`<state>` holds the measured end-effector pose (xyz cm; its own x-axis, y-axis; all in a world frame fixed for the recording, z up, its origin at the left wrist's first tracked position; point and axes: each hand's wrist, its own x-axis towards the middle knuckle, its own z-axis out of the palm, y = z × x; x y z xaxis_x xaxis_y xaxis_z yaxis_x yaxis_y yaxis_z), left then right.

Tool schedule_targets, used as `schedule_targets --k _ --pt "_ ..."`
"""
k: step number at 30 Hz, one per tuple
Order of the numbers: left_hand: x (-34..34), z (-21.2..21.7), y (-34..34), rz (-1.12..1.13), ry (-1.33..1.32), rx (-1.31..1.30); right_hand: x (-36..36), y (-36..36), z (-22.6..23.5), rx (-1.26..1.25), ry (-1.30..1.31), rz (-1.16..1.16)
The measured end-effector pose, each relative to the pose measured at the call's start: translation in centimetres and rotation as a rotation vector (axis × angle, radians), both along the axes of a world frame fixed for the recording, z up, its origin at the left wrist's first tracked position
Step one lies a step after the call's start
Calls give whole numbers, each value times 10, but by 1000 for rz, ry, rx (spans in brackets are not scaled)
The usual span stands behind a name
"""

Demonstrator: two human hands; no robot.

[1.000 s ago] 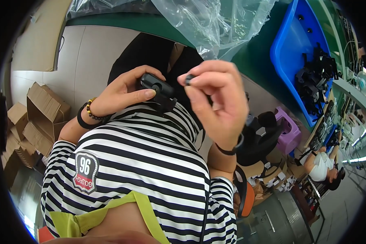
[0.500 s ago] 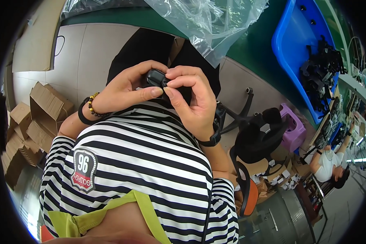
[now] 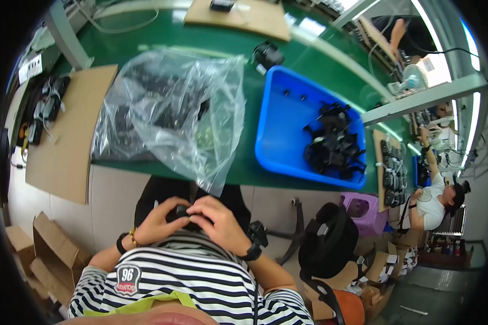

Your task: Assembling small black plastic components by hand at a factory workstation.

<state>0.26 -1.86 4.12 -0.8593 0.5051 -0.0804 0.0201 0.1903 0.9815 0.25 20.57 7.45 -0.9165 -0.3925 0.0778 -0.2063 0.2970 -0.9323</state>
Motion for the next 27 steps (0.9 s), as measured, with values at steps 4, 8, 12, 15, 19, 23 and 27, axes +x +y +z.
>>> schedule_targets --k 4,8,12,15,19,23,27 --pt "0 1 8 -1 68 -40 3 7 4 14 -111 -1" --pt "-9 1 9 24 191 -96 -3 4 4 130 -67 -22" --pt "-16 2 12 54 245 -132 -8 0 -5 348 259 -31" --pt "-17 1 12 60 254 -152 -11 -6 -10 478 440 -74" --pt "-13 3 15 64 277 -194 -9 -7 -17 532 338 -75" --pt "-9 5 19 79 314 -252 -10 -7 -23 571 250 -68" --pt "-6 -4 19 54 347 -308 -6 -10 -29 595 248 -40"
